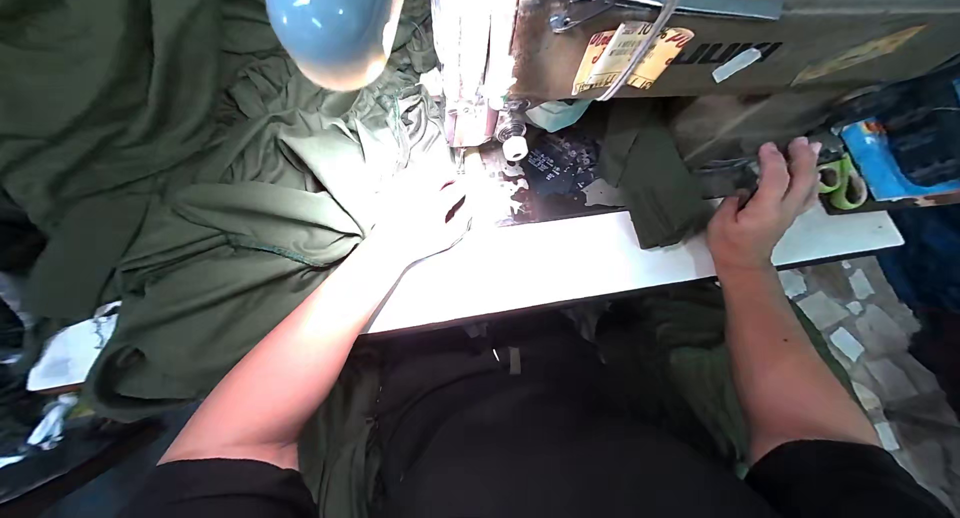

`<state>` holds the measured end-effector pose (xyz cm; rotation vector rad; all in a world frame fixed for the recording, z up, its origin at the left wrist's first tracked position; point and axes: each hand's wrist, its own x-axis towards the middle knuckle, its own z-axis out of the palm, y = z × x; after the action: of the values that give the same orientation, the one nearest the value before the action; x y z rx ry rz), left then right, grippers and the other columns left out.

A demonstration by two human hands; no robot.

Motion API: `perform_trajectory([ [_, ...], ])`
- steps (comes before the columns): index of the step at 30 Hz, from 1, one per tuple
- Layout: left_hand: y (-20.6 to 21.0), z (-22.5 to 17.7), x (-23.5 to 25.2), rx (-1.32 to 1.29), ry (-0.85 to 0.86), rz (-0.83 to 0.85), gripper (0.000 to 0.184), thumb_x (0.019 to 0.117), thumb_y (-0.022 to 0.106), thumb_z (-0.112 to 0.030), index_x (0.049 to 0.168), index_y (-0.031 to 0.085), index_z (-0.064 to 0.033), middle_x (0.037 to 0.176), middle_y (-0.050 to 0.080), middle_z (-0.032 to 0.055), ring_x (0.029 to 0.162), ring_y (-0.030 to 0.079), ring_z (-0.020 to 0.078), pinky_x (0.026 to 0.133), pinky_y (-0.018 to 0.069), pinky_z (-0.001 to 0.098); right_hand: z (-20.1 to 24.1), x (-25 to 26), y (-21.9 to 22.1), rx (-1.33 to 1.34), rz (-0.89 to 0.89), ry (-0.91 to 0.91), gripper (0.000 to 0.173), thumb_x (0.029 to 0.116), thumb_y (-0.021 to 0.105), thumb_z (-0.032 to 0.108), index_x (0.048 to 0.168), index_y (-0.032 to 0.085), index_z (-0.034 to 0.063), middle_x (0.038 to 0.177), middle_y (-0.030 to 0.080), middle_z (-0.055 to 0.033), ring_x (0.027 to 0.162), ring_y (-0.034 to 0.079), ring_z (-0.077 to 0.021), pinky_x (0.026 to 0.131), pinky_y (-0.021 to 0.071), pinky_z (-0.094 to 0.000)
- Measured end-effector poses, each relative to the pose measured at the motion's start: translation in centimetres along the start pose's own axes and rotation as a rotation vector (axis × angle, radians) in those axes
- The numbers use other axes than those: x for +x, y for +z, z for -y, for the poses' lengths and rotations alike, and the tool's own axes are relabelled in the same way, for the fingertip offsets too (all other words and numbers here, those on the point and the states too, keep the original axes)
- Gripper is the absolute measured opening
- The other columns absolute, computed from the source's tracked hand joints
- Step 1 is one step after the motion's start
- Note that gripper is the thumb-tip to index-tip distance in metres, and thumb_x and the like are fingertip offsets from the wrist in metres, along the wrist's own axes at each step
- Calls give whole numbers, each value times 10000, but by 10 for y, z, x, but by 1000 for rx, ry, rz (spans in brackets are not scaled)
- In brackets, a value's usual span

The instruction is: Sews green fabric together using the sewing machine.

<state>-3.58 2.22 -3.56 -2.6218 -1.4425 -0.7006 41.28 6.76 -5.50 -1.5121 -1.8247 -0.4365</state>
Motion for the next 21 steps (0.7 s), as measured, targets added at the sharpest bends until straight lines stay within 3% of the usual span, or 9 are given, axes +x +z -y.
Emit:
perform_trajectory([
  [7, 2, 17, 14, -6, 19, -47, 391, 985, 507, -323, 946, 747, -17, 1067, 715, 201, 1050, 683, 392, 854, 530, 559, 0, 1, -2, 30, 10, 36, 489, 940, 482, 28, 1421, 527, -45, 1504, 440, -356, 1444, 353, -552, 1191, 263, -638],
  [11, 2, 20, 18, -26, -11, -91, 383, 982, 501, -292, 930, 735, 7, 1063, 721, 221, 1047, 690, 401, 889, 526, 549, 2, 1, -2, 27, 0, 43, 449, 938, 485, 21, 1374, 570, -41, 1464, 483, -351, 1410, 402, -549, 1170, 301, -624],
  [13, 2, 22, 19, -16, -37, -55, 415, 997, 480, -309, 954, 742, 10, 1091, 725, 220, 1071, 687, 398, 931, 508, 548, 11, 2, -9, -17, 112, 101, 389, 940, 498, 2, 1310, 608, -55, 1376, 542, -362, 1306, 489, -567, 1081, 371, -665],
  [16, 4, 23, 18, 2, -21, -60, 372, 977, 512, -291, 920, 733, 3, 1089, 723, 207, 1070, 686, 390, 916, 517, 543, 20, 13, -18, -50, 406, 222, 329, 958, 541, -39, 1274, 617, -88, 1336, 552, -379, 1233, 525, -605, 1004, 381, -759],
  [19, 4, 20, 17, 7, -3, -65, 373, 982, 517, -288, 939, 745, 4, 1100, 721, 205, 1071, 683, 392, 902, 519, 550, 13, 28, -37, -1, 298, 195, 397, 967, 478, 6, 1341, 589, -72, 1417, 527, -343, 1349, 477, -528, 1122, 369, -642],
  [21, 2, 18, 18, 9, -25, -43, 402, 996, 492, -302, 974, 755, 1, 1111, 722, 204, 1070, 683, 393, 902, 522, 555, 4, 46, -51, 43, 156, 153, 402, 1010, 409, 48, 1348, 549, -120, 1383, 523, -374, 1325, 497, -499, 1127, 397, -550],
])
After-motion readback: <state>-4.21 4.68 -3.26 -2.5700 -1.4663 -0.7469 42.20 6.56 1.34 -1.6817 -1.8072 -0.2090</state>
